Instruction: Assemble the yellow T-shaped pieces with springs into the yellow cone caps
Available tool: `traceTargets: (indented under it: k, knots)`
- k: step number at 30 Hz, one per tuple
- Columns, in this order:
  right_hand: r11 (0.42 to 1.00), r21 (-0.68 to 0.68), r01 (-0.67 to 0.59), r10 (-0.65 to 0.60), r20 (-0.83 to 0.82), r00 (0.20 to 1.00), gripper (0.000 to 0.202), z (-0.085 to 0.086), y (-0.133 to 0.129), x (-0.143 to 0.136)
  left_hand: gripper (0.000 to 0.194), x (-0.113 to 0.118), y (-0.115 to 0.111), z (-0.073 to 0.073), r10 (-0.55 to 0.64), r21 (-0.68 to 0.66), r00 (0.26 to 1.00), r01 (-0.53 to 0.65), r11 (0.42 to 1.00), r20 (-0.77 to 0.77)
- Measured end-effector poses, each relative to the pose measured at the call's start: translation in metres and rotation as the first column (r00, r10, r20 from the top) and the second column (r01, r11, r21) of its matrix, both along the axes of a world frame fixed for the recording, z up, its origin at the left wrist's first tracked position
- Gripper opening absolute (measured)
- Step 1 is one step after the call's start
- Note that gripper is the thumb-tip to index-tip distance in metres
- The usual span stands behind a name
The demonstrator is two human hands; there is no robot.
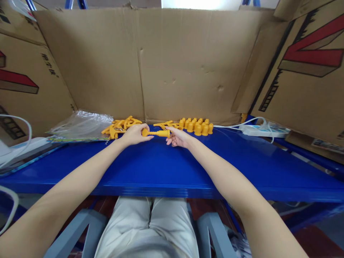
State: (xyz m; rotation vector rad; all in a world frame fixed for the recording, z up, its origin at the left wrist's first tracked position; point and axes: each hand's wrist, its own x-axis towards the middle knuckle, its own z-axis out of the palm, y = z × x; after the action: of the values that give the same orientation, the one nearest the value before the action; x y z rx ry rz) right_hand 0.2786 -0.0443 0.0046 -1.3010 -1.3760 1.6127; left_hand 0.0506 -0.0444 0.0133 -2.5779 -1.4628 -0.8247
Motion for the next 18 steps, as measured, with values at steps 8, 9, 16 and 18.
traceTargets:
  k: [8, 9, 16, 18]
  knots:
    - [1.0, -0.029, 0.006, -0.005, 0.012, 1.0, 0.053, 0.0038, -0.0019, 0.002, 0.037, -0.0017, 0.0032, -0.0019, 0.005, -0.006, 1.0, -0.006, 1.0, -0.007]
    - [1.0, -0.011, -0.007, 0.007, -0.006, 1.0, 0.05, 0.0041, -0.0023, 0.0029, 0.037, -0.0022, 0.0039, -0.0023, 0.008, -0.012, 1.0, -0.008, 1.0, -0.005]
    - [0.995, 0.093, -0.029, 0.03, -0.014, 0.999, 0.024, 0.0056, -0.0061, 0.0047, 0.037, -0.0033, 0.0049, -0.0022, 0.018, -0.048, 1.0, -0.018, 0.999, 0.005]
    - [0.995, 0.1, -0.025, 0.026, -0.016, 1.0, 0.025, 0.0053, -0.0054, 0.0045, 0.037, -0.003, 0.0043, -0.0017, 0.018, -0.051, 1.0, -0.018, 0.999, 0.003]
